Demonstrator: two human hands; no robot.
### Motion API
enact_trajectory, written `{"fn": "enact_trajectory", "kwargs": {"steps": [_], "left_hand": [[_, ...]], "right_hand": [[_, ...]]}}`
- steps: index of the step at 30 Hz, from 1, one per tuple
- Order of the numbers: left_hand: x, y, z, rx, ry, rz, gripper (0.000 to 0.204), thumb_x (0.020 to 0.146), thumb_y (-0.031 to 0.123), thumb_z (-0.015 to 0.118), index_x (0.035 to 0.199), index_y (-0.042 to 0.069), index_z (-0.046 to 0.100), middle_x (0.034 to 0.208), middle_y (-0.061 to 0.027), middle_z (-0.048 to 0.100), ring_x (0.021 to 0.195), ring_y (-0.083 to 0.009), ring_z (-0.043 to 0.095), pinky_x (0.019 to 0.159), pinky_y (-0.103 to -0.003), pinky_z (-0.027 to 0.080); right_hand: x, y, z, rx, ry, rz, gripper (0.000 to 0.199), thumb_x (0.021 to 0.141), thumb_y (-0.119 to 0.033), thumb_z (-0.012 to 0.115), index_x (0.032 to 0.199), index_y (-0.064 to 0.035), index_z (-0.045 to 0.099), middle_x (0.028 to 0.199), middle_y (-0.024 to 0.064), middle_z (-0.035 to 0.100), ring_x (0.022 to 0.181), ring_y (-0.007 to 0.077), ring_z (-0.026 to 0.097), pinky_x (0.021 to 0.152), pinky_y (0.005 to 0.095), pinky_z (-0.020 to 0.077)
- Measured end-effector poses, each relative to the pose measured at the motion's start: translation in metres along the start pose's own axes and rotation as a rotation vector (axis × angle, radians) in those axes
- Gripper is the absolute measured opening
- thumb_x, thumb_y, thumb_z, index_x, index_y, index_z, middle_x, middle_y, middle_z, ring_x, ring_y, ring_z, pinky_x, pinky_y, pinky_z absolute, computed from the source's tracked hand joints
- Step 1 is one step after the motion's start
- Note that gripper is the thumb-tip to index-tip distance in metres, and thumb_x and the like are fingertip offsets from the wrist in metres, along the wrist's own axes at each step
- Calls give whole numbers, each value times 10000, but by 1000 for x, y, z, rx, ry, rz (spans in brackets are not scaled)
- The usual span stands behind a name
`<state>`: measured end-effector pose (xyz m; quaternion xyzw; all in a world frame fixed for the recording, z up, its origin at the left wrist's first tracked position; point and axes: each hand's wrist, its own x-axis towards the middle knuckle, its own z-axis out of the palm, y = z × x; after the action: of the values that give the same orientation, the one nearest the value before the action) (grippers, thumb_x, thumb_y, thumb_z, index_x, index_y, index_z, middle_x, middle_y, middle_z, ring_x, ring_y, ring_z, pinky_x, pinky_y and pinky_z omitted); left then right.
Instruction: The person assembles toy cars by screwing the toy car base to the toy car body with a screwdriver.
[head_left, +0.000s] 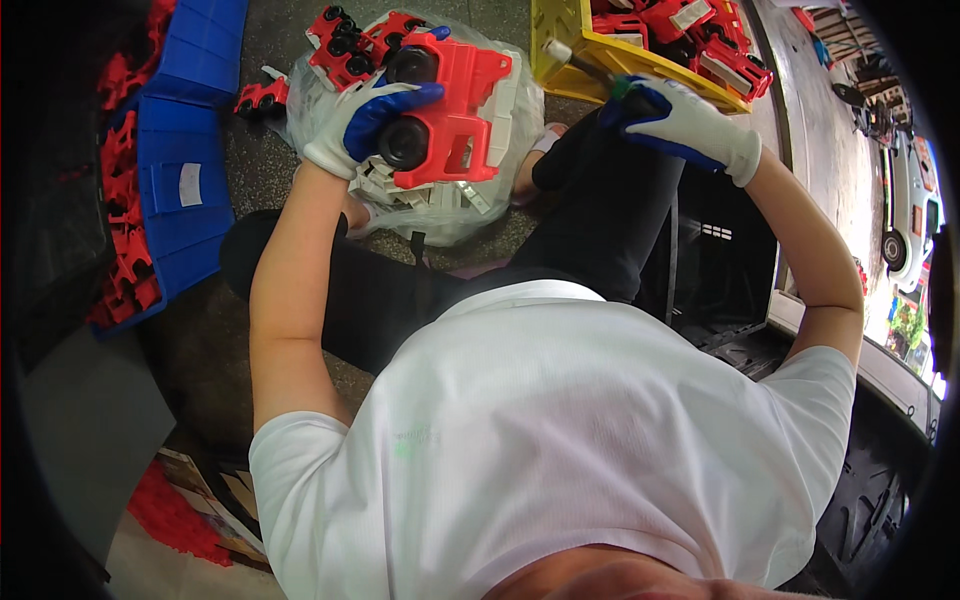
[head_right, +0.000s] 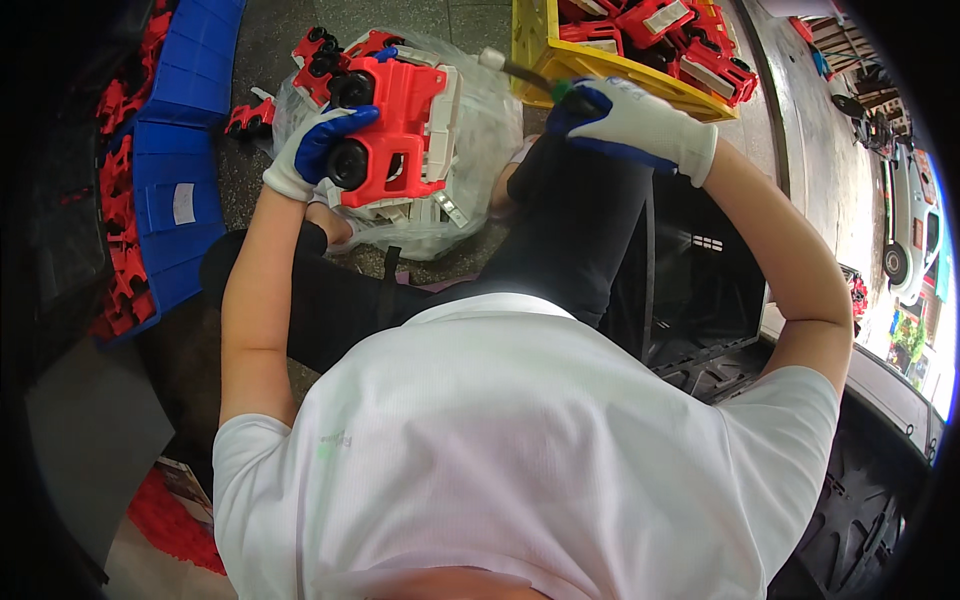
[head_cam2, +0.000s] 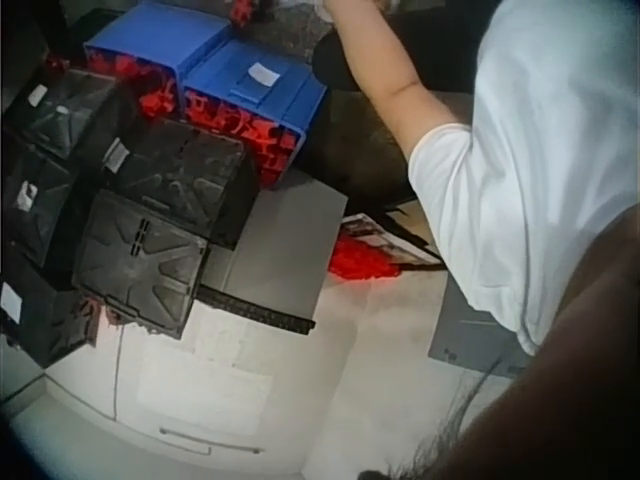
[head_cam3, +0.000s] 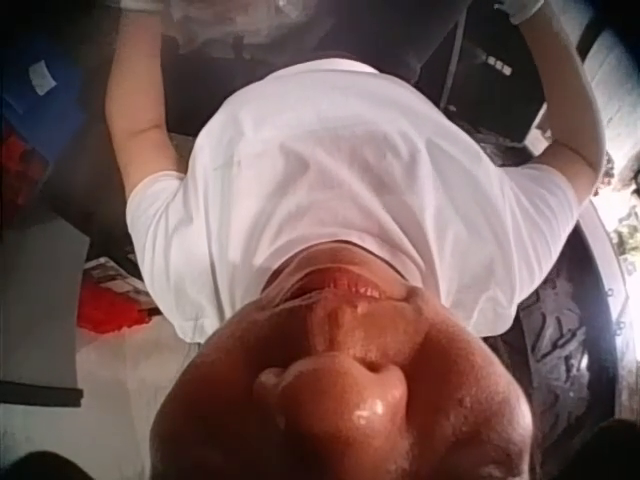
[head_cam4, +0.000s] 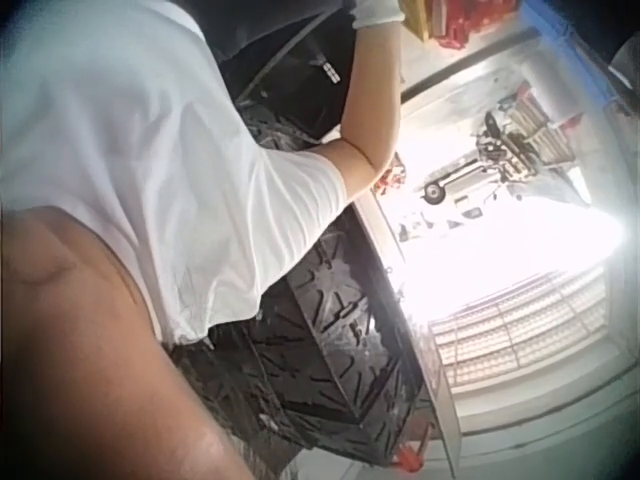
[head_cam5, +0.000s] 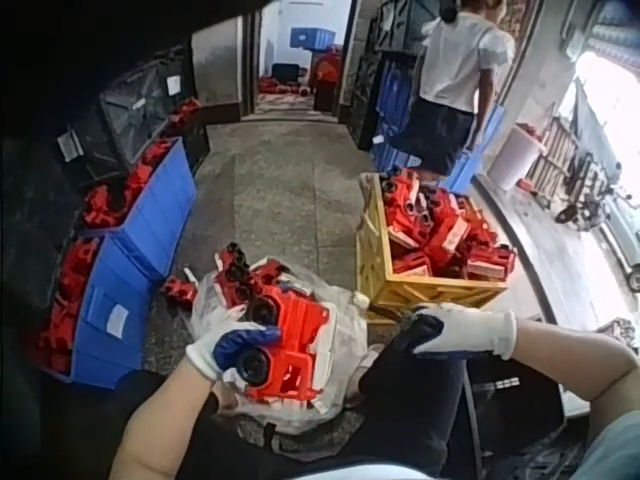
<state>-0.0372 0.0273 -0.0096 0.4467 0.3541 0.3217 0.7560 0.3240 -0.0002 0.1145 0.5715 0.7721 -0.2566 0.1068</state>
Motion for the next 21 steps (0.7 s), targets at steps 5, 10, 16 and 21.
{"fn": "enact_trajectory", "kwargs": {"steps": [5,10,16,21], "left_hand": [[2,10,20,-30,16,88,626,779,62,700,1348,38,440,1241,-45,546,1104,-109,519,957,-261,433],[3,17,39,-47,-67,103,682,773,53,703,1384,57,399,1242,-40,528,1111,-108,501,955,-251,428],[9,16,39,-46,-67,139,762,743,-8,681,1420,90,346,1296,-57,474,1157,-116,462,961,-252,419],[13,32,48,51,-85,107,774,732,-15,667,1425,94,338,1330,-59,449,1172,-132,455,963,-273,423]], "right_hand": [[1,-12,4,31,-184,-47,660,784,-411,683,1342,-145,450,1280,127,529,1149,278,520,1002,352,393],[5,-3,10,46,-135,1,634,792,-415,678,1325,-141,470,1228,127,567,1129,277,537,996,354,403],[11,-8,8,28,-160,-33,607,816,-418,655,1316,-125,475,1238,133,556,1143,283,528,995,351,405],[-1,-12,1,-14,-114,-46,587,816,-422,648,1279,-91,503,1247,150,538,1152,302,516,998,370,401]]}}
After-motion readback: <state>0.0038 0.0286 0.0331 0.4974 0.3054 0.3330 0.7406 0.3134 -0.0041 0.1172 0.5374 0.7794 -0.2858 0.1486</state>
